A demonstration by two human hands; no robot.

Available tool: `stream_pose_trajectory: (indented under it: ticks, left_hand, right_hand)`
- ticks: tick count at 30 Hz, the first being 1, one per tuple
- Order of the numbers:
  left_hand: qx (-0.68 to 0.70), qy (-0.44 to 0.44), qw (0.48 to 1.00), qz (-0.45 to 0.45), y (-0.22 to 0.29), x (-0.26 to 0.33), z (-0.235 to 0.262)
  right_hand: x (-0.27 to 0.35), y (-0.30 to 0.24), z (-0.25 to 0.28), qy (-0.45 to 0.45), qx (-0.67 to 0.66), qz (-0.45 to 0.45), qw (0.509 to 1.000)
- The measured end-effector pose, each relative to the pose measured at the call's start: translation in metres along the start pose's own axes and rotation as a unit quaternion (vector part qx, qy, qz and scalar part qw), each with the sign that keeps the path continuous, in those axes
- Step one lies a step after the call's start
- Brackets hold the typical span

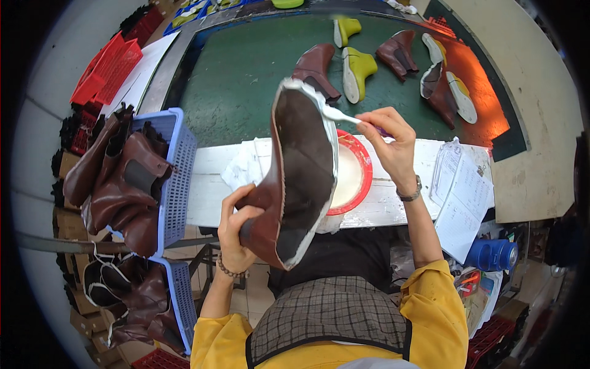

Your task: The worker is applying a white adhesive/primer to the inside rim of leather boot uppers using a small brush, then placing them on a conveyor belt.

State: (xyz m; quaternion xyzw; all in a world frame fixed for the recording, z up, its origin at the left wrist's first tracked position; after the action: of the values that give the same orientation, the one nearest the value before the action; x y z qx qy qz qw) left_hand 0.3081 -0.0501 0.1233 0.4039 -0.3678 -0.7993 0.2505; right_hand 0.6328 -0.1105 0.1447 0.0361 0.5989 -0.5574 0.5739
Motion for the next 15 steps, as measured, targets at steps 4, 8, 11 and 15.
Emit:
stream_pose_trajectory:
  ticks: [4,8,11,15]
  left_hand:
    - [-0.001,0.076,0.997,0.012,0.003,-0.013,0.002]
    - [-0.022,0.139,0.990,0.005,0.000,-0.021,0.001]
    - [-0.043,0.177,0.983,-0.021,0.000,-0.029,-0.001]
    - [-0.047,0.218,0.972,-0.078,-0.002,-0.039,-0.003]
  right_hand:
    - [0.027,-0.017,-0.007,-0.055,0.003,0.022,0.998]
    - [0.051,-0.027,-0.015,-0.040,-0.036,0.014,0.998]
    - [0.061,-0.037,-0.023,-0.064,-0.067,-0.009,0.996]
    - [0.066,-0.052,-0.024,-0.083,-0.072,0.003,0.994]
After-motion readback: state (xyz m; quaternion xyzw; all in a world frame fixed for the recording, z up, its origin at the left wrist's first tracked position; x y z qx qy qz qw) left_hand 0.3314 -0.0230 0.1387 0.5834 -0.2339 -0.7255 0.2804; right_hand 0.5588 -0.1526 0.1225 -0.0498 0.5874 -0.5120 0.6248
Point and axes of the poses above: each hand's wrist, its own x-axis away from the middle knuckle, its own z-axis out of the back of the hand, y = z × x, the point moved 8 cm from there along -x, towards the middle knuckle, and after that the axes turned 11 degrees about z, right-handed, at the moved point
